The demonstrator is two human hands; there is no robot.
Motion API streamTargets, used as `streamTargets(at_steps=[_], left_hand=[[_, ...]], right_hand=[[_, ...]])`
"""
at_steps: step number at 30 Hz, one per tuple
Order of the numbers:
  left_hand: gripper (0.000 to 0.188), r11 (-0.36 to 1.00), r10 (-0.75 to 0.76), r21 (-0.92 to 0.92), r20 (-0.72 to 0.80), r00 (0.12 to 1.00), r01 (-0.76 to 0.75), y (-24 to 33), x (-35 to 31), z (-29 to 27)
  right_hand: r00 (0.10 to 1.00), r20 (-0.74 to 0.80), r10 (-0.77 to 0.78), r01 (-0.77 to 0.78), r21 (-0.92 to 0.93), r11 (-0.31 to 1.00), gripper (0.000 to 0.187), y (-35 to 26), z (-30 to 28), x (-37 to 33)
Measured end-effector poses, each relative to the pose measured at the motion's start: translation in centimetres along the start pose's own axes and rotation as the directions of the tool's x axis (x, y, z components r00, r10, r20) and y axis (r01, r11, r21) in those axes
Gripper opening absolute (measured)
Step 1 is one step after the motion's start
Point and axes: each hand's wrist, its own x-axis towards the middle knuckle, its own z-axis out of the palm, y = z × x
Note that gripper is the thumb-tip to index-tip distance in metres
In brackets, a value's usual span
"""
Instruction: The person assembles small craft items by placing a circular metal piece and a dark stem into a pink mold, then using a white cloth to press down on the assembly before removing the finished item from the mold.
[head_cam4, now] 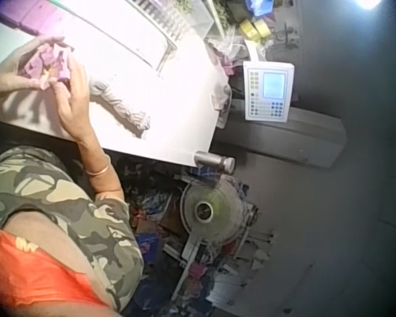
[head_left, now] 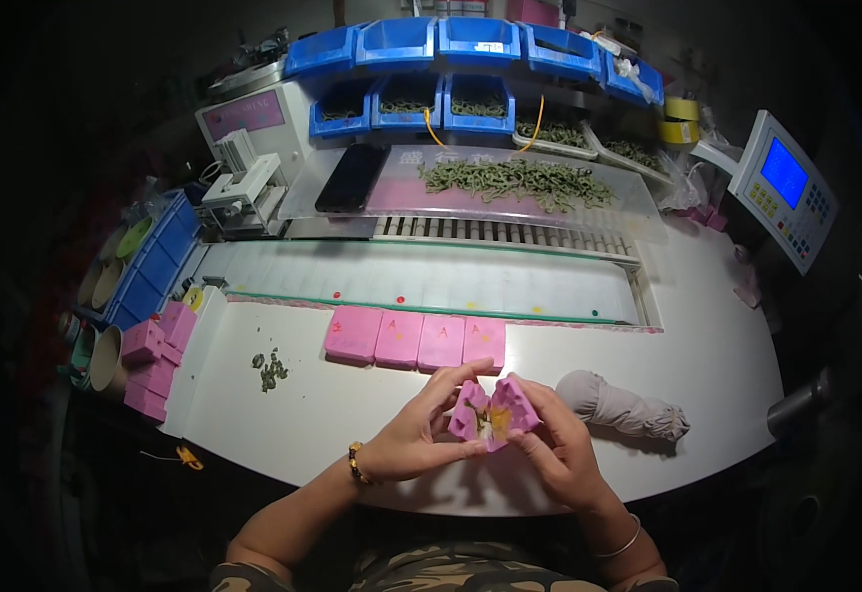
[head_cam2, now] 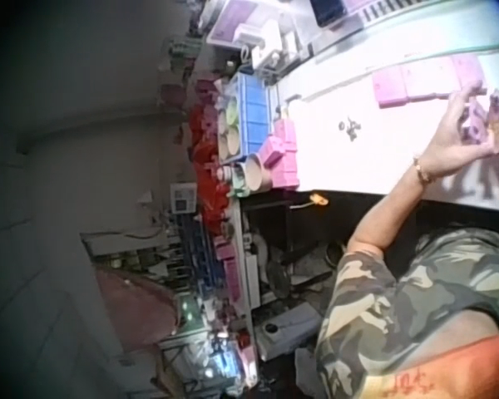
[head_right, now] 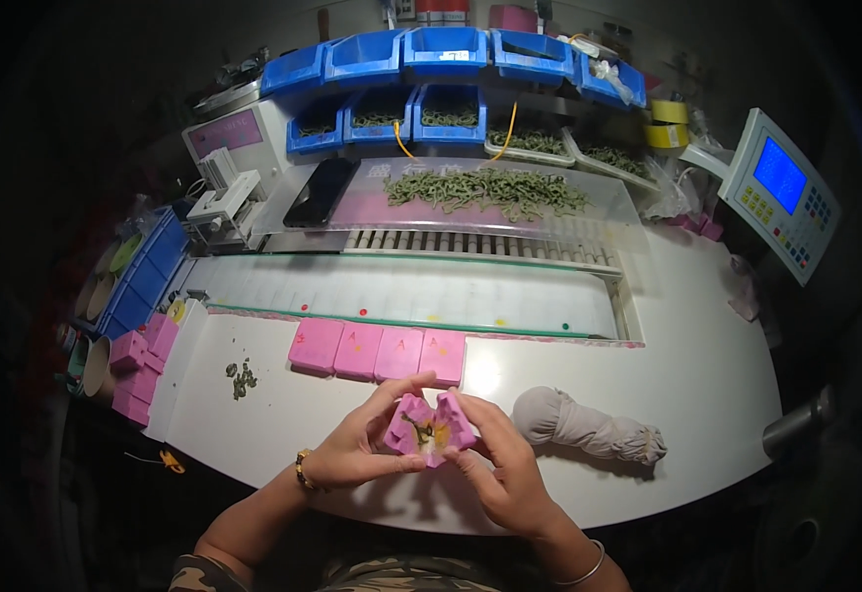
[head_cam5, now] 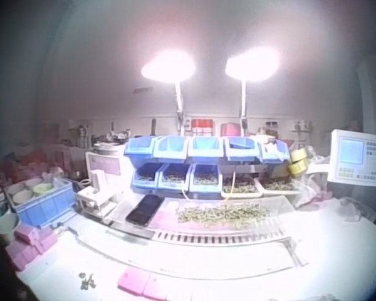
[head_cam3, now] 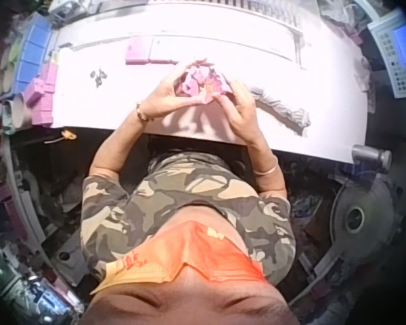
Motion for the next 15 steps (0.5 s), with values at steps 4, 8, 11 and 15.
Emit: streamTargets(at_steps=[4,8,11,15], left_hand=[[0.082,0.968,-0.028,-0.251,-0.126,0.992,-0.004,-0.2,0.0,1.2],[0.081,0.968,0.005,-0.245,-0.197,0.980,-0.054,-1.2,0.0,1.5],[0.082,0.835,-0.090,-0.549,-0.196,0.976,-0.033,-0.4,0.7,3.0],[0.056,0.605,-0.136,-0.787,-0.252,0.958,-0.122,-1.7,0.7,3.3]], right_hand=[[0.980,-0.113,0.161,-0.121,0.301,0.946,0.056,-0.3,0.7,0.2],[0.967,-0.245,0.065,-0.007,0.230,0.973,0.052,-1.1,1.4,1.0],[0.971,-0.172,-0.166,0.159,-0.058,0.986,0.044,0.3,1.2,0.9],[0.939,-0.136,-0.317,0.273,-0.268,0.924,0.030,-0.8,2.1,1.4]])
